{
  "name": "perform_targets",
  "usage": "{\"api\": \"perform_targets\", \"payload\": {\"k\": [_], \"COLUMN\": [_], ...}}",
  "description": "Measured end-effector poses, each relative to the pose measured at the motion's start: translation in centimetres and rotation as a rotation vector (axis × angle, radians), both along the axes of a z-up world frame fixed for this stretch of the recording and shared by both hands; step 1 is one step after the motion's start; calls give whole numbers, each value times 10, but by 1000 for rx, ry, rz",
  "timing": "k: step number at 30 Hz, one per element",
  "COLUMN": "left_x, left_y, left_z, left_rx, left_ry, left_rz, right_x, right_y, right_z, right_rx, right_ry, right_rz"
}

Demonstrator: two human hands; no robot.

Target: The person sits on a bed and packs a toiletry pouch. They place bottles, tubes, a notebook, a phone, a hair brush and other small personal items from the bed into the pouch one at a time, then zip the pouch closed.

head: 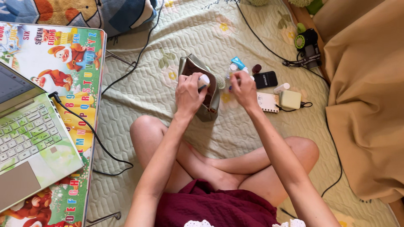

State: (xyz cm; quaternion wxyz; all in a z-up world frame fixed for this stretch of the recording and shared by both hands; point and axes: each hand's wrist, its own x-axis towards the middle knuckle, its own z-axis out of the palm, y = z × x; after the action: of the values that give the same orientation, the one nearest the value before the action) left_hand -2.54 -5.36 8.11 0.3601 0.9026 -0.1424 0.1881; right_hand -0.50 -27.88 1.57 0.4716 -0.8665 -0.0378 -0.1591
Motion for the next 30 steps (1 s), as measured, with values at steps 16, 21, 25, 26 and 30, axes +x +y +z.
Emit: {"api": "perform_targets", "payload": {"k": [16, 21, 25, 26, 30], "left_x": [47, 26, 25, 26, 30], "left_y": [-1, 2, -4, -5, -8], "left_z": [-62, -16, 14, 18, 14], "left_rx": [417, 99, -61, -78, -32], "left_ry": [138, 9, -96, -118, -11], "left_rz": [-51, -32, -148, -194, -187], "right_x": [20, 8, 2, 1, 1], "right_y": [-24, -3, 33, 41, 48], "right_z": [-111, -30, 41, 54, 72], "right_rx": [-551, -204, -116, -122, -199], "right_ry": [399, 110, -65, -88, -145], "right_rz": [-91, -136, 46, 104, 205]}}
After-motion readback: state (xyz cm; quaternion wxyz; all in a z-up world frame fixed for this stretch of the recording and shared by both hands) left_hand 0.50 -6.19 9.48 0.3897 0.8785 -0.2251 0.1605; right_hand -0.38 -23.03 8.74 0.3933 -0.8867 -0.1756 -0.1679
